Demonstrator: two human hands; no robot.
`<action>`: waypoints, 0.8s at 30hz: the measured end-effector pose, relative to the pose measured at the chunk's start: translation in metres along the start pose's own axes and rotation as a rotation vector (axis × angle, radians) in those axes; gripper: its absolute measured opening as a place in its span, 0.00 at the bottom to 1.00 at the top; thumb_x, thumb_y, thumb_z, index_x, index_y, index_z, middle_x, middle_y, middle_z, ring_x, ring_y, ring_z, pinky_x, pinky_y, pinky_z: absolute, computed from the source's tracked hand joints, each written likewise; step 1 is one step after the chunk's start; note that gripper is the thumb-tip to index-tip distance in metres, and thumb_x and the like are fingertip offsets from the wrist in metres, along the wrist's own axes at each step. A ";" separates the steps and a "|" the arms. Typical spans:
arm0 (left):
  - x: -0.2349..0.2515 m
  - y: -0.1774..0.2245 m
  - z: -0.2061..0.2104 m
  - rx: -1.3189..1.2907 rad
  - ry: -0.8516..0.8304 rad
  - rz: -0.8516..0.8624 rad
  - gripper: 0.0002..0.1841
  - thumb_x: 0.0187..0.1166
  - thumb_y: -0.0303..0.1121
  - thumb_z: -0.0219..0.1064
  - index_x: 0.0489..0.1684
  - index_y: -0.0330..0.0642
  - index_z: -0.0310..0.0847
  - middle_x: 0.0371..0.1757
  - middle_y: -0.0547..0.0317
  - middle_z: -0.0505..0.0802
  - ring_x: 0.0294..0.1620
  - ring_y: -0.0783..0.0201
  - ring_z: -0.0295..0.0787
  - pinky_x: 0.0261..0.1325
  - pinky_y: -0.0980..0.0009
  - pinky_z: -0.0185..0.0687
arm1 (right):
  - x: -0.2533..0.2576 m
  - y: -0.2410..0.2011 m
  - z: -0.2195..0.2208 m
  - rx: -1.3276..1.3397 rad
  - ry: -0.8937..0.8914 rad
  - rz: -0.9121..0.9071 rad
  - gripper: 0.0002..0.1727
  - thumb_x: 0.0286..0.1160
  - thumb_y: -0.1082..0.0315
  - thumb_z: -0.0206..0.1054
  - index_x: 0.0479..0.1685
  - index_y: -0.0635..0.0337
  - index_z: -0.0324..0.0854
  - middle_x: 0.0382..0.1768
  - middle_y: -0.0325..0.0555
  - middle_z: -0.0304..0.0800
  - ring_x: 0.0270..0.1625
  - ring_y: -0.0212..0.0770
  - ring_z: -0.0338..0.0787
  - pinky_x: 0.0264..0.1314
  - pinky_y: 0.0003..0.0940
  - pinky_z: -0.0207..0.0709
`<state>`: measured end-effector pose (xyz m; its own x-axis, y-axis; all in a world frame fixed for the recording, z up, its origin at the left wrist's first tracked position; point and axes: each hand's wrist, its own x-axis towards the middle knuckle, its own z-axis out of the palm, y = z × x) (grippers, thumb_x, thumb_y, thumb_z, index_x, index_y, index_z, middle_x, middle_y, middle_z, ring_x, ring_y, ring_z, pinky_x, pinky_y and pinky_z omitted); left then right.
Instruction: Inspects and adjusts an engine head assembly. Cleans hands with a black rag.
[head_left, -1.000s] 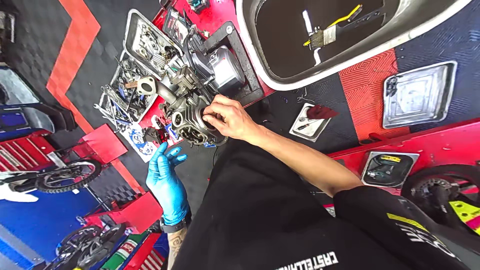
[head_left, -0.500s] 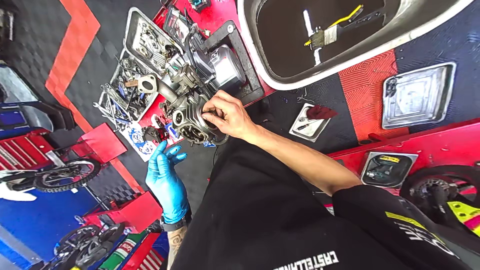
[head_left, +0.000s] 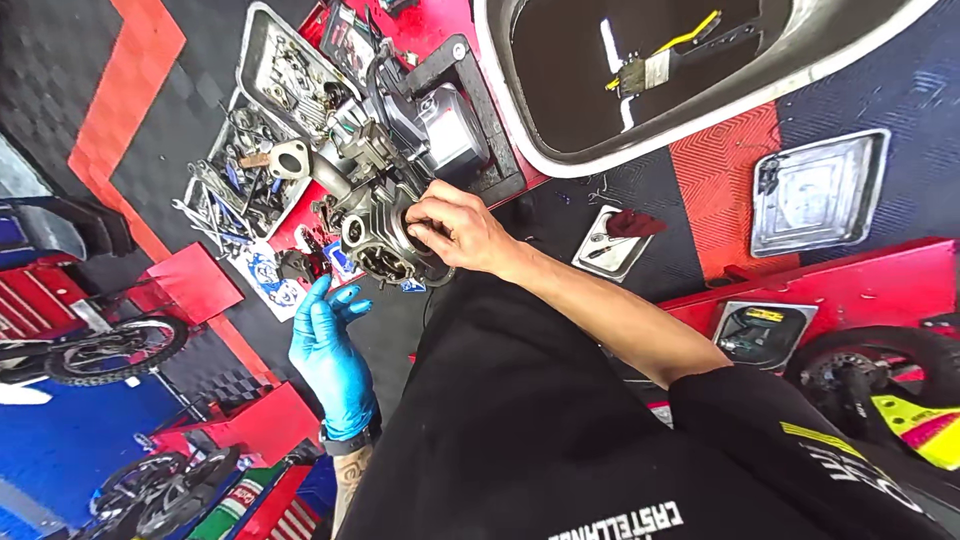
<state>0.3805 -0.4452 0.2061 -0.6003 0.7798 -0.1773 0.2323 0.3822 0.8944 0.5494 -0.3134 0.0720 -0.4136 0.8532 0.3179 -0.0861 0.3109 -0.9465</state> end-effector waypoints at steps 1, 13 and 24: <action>0.001 0.000 0.001 0.000 -0.001 -0.002 0.19 0.95 0.27 0.42 0.72 0.24 0.72 0.47 0.53 0.96 0.40 0.61 0.96 0.49 0.65 0.94 | 0.000 0.001 0.000 -0.002 -0.006 -0.009 0.08 0.76 0.71 0.70 0.43 0.65 0.91 0.39 0.49 0.86 0.38 0.36 0.86 0.43 0.28 0.84; 0.003 0.001 0.006 -0.030 0.004 0.001 0.19 0.95 0.26 0.42 0.72 0.24 0.72 0.46 0.54 0.96 0.40 0.61 0.96 0.50 0.64 0.94 | 0.001 -0.002 0.001 -0.132 -0.042 -0.060 0.07 0.76 0.71 0.67 0.44 0.64 0.89 0.42 0.50 0.86 0.48 0.43 0.88 0.51 0.35 0.86; 0.000 -0.005 0.003 -0.031 0.000 0.018 0.20 0.95 0.27 0.41 0.72 0.25 0.73 0.46 0.54 0.96 0.40 0.62 0.96 0.50 0.64 0.94 | 0.003 -0.002 -0.003 -0.134 -0.070 -0.056 0.08 0.77 0.71 0.67 0.44 0.65 0.90 0.41 0.49 0.87 0.47 0.42 0.89 0.52 0.35 0.86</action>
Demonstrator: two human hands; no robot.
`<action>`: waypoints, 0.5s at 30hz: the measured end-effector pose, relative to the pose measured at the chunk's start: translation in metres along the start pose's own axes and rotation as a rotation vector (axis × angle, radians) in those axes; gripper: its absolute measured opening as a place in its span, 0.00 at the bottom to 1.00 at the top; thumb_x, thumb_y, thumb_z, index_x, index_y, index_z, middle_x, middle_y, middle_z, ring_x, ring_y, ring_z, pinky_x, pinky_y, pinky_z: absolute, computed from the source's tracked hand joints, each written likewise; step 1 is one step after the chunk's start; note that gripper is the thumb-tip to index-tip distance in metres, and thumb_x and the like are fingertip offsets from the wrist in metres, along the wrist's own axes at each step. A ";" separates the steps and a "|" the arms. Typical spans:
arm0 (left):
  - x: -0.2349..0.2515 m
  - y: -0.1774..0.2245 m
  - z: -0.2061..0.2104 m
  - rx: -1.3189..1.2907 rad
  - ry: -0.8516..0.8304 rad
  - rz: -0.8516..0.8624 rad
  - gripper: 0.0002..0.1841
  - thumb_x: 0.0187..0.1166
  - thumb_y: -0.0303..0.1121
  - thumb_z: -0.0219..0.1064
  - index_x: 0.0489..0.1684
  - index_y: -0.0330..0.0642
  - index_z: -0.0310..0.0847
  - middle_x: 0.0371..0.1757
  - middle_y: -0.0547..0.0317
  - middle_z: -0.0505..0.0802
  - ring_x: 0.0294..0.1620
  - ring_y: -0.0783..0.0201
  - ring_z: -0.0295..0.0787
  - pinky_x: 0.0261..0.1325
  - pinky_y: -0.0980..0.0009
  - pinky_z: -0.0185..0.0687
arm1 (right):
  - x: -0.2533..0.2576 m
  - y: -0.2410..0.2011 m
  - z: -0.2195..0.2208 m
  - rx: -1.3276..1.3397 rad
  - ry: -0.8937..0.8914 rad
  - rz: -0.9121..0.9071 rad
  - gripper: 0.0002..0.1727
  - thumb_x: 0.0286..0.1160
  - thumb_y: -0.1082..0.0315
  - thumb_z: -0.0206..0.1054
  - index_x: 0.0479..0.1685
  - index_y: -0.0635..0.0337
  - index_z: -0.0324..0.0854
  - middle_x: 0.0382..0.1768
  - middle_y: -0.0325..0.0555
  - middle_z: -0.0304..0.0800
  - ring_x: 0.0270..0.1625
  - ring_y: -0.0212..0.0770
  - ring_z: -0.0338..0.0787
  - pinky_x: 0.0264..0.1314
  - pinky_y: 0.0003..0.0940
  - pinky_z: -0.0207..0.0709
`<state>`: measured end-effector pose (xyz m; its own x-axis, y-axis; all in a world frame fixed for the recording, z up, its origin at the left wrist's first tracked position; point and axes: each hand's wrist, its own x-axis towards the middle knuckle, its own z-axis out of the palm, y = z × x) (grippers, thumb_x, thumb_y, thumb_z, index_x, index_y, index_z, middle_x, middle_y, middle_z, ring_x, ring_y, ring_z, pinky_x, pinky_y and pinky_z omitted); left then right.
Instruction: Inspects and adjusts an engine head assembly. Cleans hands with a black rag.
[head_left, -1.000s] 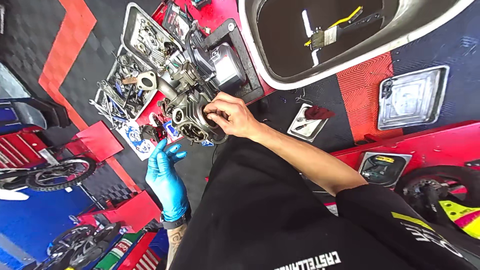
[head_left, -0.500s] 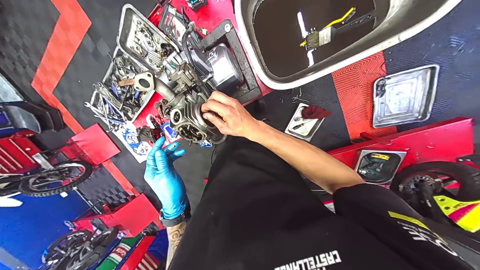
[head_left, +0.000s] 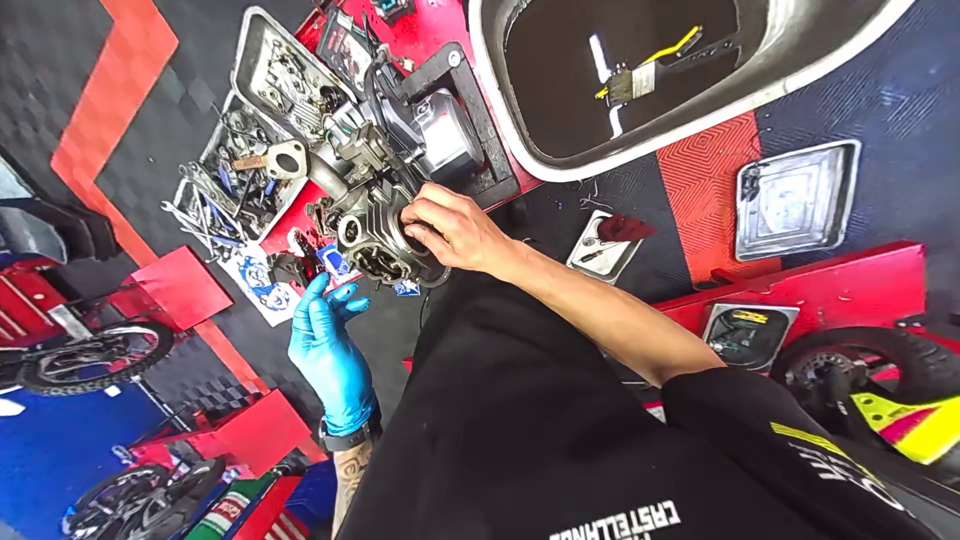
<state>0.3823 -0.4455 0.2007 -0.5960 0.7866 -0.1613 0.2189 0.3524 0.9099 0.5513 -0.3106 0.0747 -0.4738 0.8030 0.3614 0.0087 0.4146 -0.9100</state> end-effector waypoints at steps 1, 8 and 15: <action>0.000 -0.001 0.000 -0.002 0.003 0.000 0.20 0.95 0.28 0.41 0.72 0.25 0.73 0.46 0.55 0.96 0.41 0.62 0.96 0.50 0.64 0.94 | 0.000 0.000 0.000 -0.008 -0.008 -0.006 0.08 0.78 0.71 0.67 0.45 0.65 0.90 0.41 0.49 0.87 0.48 0.42 0.89 0.53 0.35 0.85; -0.003 -0.001 0.001 -0.008 0.026 -0.016 0.20 0.95 0.28 0.41 0.72 0.24 0.73 0.46 0.54 0.96 0.40 0.61 0.96 0.49 0.63 0.94 | 0.000 0.002 0.003 -0.052 -0.016 -0.031 0.09 0.81 0.70 0.65 0.47 0.64 0.90 0.43 0.50 0.88 0.50 0.44 0.89 0.54 0.35 0.86; -0.004 -0.005 -0.001 -0.028 0.029 -0.010 0.20 0.95 0.27 0.41 0.72 0.24 0.73 0.46 0.52 0.96 0.40 0.60 0.96 0.49 0.64 0.94 | -0.002 -0.003 0.006 -0.081 0.021 0.012 0.08 0.79 0.69 0.66 0.44 0.64 0.89 0.41 0.50 0.86 0.49 0.44 0.89 0.49 0.36 0.86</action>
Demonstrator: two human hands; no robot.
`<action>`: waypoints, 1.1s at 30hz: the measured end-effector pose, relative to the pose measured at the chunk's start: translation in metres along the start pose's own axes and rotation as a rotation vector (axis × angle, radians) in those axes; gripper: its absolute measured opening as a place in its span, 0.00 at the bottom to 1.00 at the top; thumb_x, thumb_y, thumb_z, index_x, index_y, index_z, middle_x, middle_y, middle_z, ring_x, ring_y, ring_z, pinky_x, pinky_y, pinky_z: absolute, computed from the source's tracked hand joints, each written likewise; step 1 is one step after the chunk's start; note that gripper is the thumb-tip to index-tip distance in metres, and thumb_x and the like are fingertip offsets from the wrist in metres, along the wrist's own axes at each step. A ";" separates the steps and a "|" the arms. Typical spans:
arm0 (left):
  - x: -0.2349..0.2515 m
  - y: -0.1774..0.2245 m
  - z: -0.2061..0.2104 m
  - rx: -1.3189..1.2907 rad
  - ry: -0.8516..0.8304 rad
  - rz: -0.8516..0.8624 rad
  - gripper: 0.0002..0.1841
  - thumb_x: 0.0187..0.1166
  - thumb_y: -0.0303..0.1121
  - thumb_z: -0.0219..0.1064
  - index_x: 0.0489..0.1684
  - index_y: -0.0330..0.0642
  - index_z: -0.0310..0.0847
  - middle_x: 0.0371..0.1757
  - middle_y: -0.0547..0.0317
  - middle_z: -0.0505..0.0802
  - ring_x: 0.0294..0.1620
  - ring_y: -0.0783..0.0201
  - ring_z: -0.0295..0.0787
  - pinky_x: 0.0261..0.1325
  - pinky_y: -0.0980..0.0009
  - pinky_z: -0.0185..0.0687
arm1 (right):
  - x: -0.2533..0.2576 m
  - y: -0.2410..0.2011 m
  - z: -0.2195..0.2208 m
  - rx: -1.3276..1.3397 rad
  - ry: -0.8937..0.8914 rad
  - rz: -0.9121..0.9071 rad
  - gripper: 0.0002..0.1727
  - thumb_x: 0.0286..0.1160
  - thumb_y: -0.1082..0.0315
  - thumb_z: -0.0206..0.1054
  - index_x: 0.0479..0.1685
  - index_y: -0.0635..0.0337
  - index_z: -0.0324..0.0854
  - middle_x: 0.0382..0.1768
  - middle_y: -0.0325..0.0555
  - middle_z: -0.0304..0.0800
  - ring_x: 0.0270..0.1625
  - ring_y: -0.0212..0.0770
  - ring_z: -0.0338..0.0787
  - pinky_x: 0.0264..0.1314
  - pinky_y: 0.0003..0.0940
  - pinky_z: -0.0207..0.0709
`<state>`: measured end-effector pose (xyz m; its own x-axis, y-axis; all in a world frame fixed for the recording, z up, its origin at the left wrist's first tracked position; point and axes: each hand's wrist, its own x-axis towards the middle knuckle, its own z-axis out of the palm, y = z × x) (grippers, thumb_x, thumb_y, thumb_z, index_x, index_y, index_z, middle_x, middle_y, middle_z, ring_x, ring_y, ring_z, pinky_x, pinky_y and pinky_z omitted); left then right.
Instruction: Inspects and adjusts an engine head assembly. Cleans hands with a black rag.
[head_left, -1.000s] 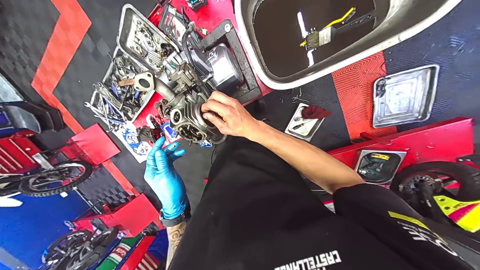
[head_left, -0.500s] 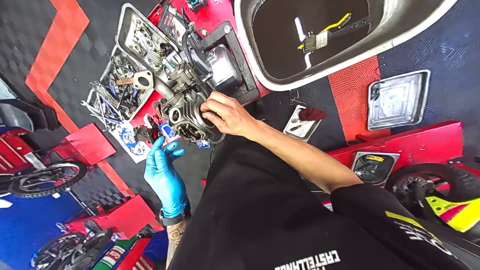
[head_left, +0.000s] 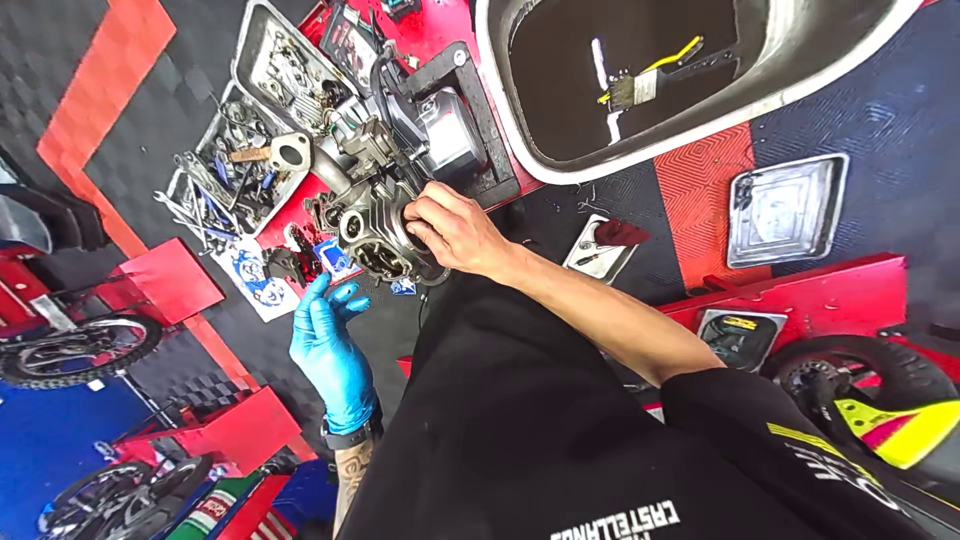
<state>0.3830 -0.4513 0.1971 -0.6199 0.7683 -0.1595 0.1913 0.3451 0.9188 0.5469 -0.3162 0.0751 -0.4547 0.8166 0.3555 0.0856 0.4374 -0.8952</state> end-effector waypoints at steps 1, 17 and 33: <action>0.000 0.000 0.000 0.000 0.002 -0.002 0.20 0.95 0.27 0.41 0.72 0.24 0.73 0.46 0.52 0.96 0.40 0.60 0.96 0.49 0.64 0.94 | 0.000 -0.002 0.000 -0.010 0.000 0.012 0.08 0.79 0.69 0.66 0.43 0.64 0.89 0.41 0.49 0.86 0.48 0.44 0.89 0.49 0.36 0.86; 0.004 0.002 0.004 0.019 -0.017 -0.008 0.20 0.95 0.27 0.42 0.72 0.25 0.73 0.44 0.54 0.96 0.39 0.62 0.96 0.48 0.64 0.94 | 0.007 -0.023 -0.008 0.005 -0.087 0.267 0.08 0.78 0.67 0.67 0.40 0.60 0.89 0.38 0.46 0.84 0.36 0.39 0.86 0.38 0.37 0.84; 0.003 0.000 0.004 0.002 0.003 -0.013 0.19 0.95 0.27 0.42 0.72 0.25 0.73 0.45 0.54 0.96 0.39 0.62 0.96 0.49 0.65 0.94 | 0.009 -0.019 -0.011 0.186 -0.061 0.241 0.06 0.71 0.77 0.71 0.44 0.64 0.88 0.40 0.47 0.88 0.35 0.35 0.87 0.40 0.31 0.86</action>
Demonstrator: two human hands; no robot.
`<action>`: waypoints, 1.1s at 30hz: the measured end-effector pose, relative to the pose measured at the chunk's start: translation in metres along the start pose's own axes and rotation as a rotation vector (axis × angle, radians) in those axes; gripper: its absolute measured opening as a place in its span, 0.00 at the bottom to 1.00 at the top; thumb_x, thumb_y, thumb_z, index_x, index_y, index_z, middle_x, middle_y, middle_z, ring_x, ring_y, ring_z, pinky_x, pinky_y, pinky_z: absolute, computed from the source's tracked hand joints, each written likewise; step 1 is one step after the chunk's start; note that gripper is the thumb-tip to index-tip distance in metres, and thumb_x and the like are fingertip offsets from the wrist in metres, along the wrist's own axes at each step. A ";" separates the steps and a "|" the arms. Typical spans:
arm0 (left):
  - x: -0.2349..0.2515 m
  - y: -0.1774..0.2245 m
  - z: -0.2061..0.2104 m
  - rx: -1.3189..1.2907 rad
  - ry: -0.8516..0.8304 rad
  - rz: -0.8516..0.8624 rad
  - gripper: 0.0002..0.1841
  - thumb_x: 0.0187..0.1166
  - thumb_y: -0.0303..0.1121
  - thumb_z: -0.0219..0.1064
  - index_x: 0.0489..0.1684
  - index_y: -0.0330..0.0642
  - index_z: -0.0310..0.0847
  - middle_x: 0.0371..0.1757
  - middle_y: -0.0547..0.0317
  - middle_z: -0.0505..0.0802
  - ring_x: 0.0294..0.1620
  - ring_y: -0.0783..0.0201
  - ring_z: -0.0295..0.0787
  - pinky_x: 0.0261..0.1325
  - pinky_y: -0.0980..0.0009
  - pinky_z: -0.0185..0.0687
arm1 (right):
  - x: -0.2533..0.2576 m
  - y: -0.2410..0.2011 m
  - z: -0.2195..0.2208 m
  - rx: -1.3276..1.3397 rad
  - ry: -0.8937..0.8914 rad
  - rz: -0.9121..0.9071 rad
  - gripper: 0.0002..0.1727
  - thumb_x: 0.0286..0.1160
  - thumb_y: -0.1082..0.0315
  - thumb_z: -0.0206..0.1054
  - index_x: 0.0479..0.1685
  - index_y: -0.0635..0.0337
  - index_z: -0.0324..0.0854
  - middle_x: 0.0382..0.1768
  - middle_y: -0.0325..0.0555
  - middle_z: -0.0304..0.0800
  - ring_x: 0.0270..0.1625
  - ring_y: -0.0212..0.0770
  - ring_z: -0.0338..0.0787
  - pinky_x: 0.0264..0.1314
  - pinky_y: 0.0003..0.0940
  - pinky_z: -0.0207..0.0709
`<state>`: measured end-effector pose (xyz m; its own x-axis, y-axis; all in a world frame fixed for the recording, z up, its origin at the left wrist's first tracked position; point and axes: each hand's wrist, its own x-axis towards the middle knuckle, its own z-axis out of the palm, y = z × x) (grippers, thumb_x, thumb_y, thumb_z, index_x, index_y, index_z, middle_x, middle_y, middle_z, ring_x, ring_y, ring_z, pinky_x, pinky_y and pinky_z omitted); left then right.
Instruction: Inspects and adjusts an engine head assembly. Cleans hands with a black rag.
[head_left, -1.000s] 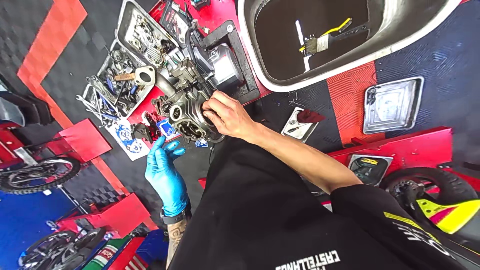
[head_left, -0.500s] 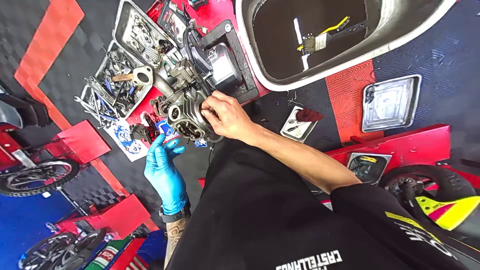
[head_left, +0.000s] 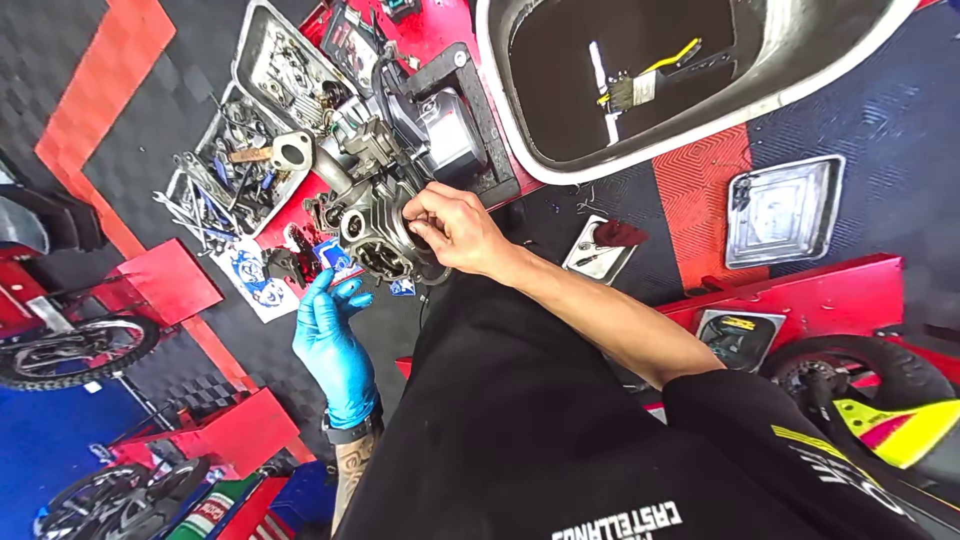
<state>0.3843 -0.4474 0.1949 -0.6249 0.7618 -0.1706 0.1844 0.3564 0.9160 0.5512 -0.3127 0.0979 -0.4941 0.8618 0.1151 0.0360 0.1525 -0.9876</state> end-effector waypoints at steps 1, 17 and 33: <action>0.000 0.000 0.000 -0.001 0.002 -0.004 0.19 0.95 0.27 0.42 0.72 0.25 0.73 0.45 0.54 0.96 0.39 0.62 0.96 0.49 0.65 0.94 | 0.000 0.002 0.001 0.011 0.008 -0.020 0.07 0.70 0.77 0.71 0.44 0.64 0.89 0.40 0.47 0.88 0.35 0.35 0.87 0.40 0.31 0.86; 0.003 -0.002 0.002 0.002 -0.029 -0.006 0.20 0.95 0.28 0.42 0.72 0.25 0.73 0.46 0.53 0.95 0.40 0.61 0.96 0.49 0.64 0.94 | -0.005 0.017 0.006 -0.008 0.091 -0.185 0.07 0.75 0.74 0.69 0.44 0.66 0.92 0.38 0.48 0.89 0.39 0.35 0.88 0.45 0.28 0.86; -0.001 -0.004 0.005 -0.023 -0.030 0.004 0.19 0.95 0.28 0.42 0.72 0.25 0.73 0.46 0.54 0.96 0.40 0.61 0.96 0.49 0.63 0.95 | -0.003 0.017 0.005 -0.104 0.061 -0.209 0.09 0.78 0.71 0.68 0.42 0.66 0.93 0.36 0.49 0.88 0.39 0.37 0.88 0.44 0.29 0.85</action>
<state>0.3880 -0.4466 0.1898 -0.6014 0.7789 -0.1777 0.1690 0.3414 0.9246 0.5491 -0.3148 0.0805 -0.4466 0.8337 0.3248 0.0295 0.3766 -0.9259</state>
